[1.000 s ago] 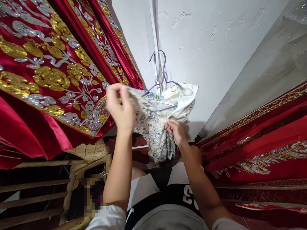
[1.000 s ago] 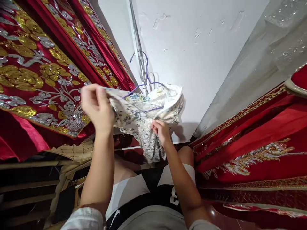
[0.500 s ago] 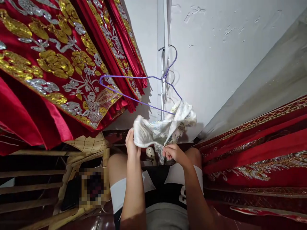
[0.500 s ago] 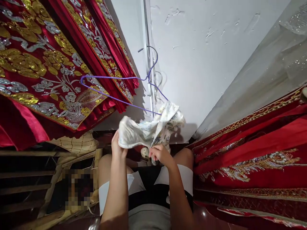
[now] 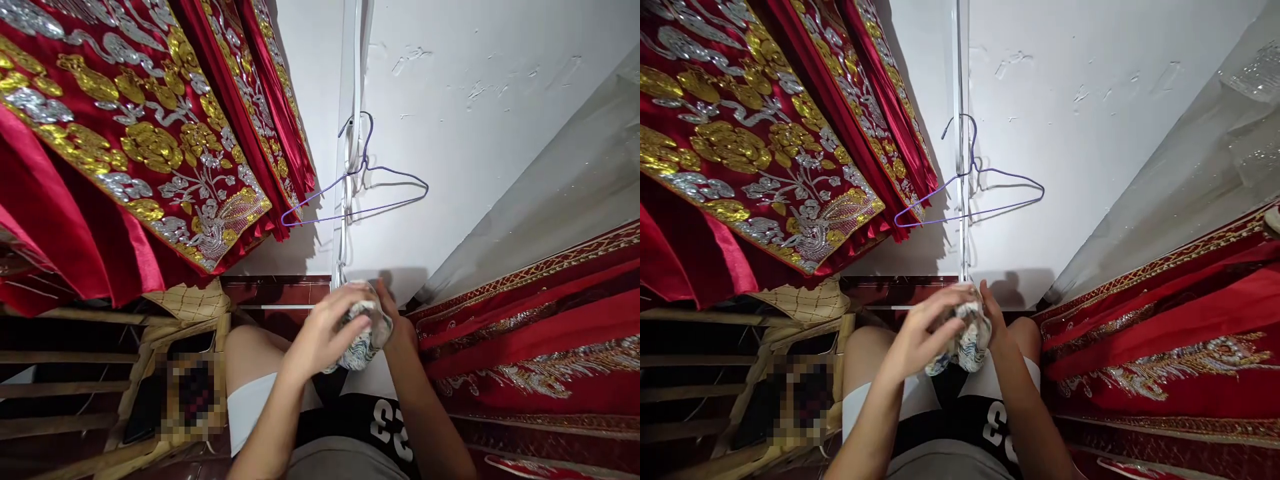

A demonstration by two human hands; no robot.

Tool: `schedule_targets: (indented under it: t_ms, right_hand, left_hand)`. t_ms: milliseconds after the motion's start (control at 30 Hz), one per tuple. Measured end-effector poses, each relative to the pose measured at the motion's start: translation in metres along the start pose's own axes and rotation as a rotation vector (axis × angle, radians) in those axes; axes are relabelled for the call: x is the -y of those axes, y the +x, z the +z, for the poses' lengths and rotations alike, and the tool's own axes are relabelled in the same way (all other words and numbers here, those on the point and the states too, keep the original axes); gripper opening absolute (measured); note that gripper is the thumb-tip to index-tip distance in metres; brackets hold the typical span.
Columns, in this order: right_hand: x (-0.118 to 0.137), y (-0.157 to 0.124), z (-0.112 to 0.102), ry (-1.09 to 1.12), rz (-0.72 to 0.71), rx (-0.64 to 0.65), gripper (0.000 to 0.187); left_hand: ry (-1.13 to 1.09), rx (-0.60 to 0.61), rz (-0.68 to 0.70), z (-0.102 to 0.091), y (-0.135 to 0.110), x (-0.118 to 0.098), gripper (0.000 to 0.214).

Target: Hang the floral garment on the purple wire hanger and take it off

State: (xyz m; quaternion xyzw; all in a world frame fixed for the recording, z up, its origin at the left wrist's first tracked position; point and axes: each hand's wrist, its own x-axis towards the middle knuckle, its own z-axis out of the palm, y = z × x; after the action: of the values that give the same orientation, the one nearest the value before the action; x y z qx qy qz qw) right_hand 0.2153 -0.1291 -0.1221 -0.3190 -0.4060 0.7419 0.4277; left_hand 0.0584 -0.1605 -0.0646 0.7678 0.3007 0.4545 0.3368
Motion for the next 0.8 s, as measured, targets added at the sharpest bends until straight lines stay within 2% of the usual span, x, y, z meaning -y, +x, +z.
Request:
schedule_targets:
  t_ms: [67, 100, 167, 233, 300, 367, 400, 467, 500, 567, 633, 700, 800]
  right_hand:
    - [0.018, -0.003, 0.001, -0.004, 0.068, 0.066, 0.068]
    - [0.029, -0.003, 0.001, -0.039, 0.105, 0.11, 0.06]
    - [0.054, -0.003, 0.001, -0.198, 0.17, 0.232, 0.048]
    - [0.083, -0.001, -0.001, -0.435, 0.133, 0.306, 0.036]
    - [0.109, 0.002, -0.005, -0.669, -0.035, 0.238, 0.02]
    - [0.126, 0.011, -0.014, -0.812, -0.266, 0.028, 0.008]
    - [0.13, 0.019, -0.019, -0.838, -0.375, -0.099, 0.011]
    - [0.129, 0.04, -0.029, -0.842, -0.528, -0.276, 0.03]
    - [0.124, 0.053, -0.033, -0.833, -0.557, -0.304, 0.04]
    - [0.11, 0.08, -0.041, -0.816, -0.522, -0.273, 0.054]
    - [0.095, 0.104, -0.045, -0.802, -0.446, -0.216, 0.054]
    - [0.085, 0.115, -0.05, -0.82, -0.434, -0.222, 0.044]
    - [0.084, 0.105, -0.06, -0.915, -0.493, -0.299, 0.029]
  left_hand:
    - [0.06, -0.052, -0.005, -0.019, 0.006, 0.006, 0.035]
    - [0.048, -0.029, -0.018, -0.026, 0.009, 0.013, 0.042]
    - [-0.019, 0.114, -0.055, -0.035, 0.013, 0.031, 0.054]
    - [-0.011, 0.298, -0.122, -0.039, 0.012, 0.051, 0.06]
    - [0.158, 0.413, -0.214, -0.045, 0.006, 0.064, 0.056]
    - [0.409, 0.431, -0.289, -0.057, 0.001, 0.069, 0.048]
    - [0.54, 0.415, -0.314, -0.066, -0.001, 0.067, 0.044]
    - [0.794, 0.388, -0.344, -0.086, -0.002, 0.06, 0.037]
    - [0.904, 0.395, -0.355, -0.096, -0.002, 0.054, 0.034]
    - [1.076, 0.439, -0.374, -0.112, 0.002, 0.043, 0.031]
    - [1.169, 0.494, -0.385, -0.122, 0.006, 0.034, 0.033]
    - [1.205, 0.555, -0.413, -0.129, 0.009, 0.028, 0.035]
    - [1.206, 0.606, -0.493, -0.141, 0.015, 0.025, 0.037]
